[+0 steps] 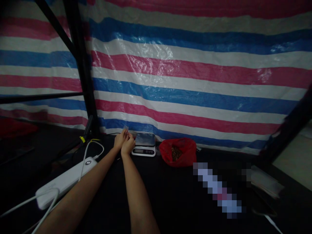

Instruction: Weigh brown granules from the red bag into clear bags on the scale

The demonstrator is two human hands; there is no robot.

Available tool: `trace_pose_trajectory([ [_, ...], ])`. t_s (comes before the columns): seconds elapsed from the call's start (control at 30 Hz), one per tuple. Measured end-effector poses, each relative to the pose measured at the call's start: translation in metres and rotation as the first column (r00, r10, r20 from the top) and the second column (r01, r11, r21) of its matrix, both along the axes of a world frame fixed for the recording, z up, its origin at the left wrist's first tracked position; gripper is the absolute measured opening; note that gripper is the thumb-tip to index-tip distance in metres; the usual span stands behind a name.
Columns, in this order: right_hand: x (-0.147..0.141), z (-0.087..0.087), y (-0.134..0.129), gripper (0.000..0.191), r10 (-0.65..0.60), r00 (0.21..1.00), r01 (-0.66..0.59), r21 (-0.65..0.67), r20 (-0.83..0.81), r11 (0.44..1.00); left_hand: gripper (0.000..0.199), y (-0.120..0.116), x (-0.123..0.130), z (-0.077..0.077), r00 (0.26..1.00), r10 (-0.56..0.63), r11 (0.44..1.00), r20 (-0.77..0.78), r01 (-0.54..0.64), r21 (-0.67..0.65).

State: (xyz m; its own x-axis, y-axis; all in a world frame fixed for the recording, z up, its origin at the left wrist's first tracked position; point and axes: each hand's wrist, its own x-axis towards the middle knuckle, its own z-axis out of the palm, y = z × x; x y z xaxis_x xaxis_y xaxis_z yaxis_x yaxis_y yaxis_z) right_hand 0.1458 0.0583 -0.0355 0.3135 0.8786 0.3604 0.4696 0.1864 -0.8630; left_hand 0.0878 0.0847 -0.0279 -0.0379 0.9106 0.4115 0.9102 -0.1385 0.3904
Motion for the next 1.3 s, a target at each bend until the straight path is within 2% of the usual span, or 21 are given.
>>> trace_pose_trajectory([
  [0.2,0.002,0.001,-0.001,0.034,-0.072,0.994,0.074,0.019,-0.083,0.997,0.033,-0.008,0.002,0.004,0.996,-0.022,1.0,-0.086,0.023,0.018],
  [0.37,0.003,0.003,-0.001,0.038,-0.09,0.994,0.089,-0.027,-0.062,0.996,0.035,-0.011,0.003,0.006,0.984,-0.024,1.0,-0.176,0.027,0.01],
  [0.5,0.003,0.002,0.0,0.039,-0.113,0.993,0.112,-0.042,-0.037,0.993,0.033,-0.013,0.004,0.006,0.982,0.007,0.996,-0.187,0.011,0.093],
  [0.63,0.002,0.001,0.002,0.034,-0.163,0.978,0.168,0.035,-0.131,0.985,0.033,-0.015,0.004,0.005,0.988,0.033,0.984,-0.15,-0.006,0.177],
  [0.77,0.0,0.0,0.004,0.028,-0.196,0.956,0.22,0.094,-0.217,0.971,0.033,-0.013,0.005,0.003,0.997,-0.003,0.981,-0.076,0.018,0.193],
  [0.93,-0.001,-0.002,0.005,0.022,-0.207,0.945,0.25,0.149,-0.255,0.957,0.031,-0.01,0.004,0.001,0.998,-0.019,0.979,-0.056,0.03,0.204],
  [1.1,0.0,-0.004,0.006,0.018,-0.194,0.94,0.253,0.194,-0.28,0.948,0.033,-0.008,0.002,0.0,0.997,-0.067,0.968,0.037,0.056,0.243],
  [1.2,0.0,-0.006,0.009,0.012,-0.158,0.938,0.227,0.2,-0.31,0.953,0.027,-0.005,0.001,-0.002,0.995,-0.029,0.967,0.099,0.002,0.256],
  [1.3,0.0,-0.007,0.011,0.008,-0.176,0.921,0.246,0.167,-0.349,0.955,0.021,-0.003,-0.001,-0.005,0.994,0.046,0.95,0.101,-0.075,0.304],
])
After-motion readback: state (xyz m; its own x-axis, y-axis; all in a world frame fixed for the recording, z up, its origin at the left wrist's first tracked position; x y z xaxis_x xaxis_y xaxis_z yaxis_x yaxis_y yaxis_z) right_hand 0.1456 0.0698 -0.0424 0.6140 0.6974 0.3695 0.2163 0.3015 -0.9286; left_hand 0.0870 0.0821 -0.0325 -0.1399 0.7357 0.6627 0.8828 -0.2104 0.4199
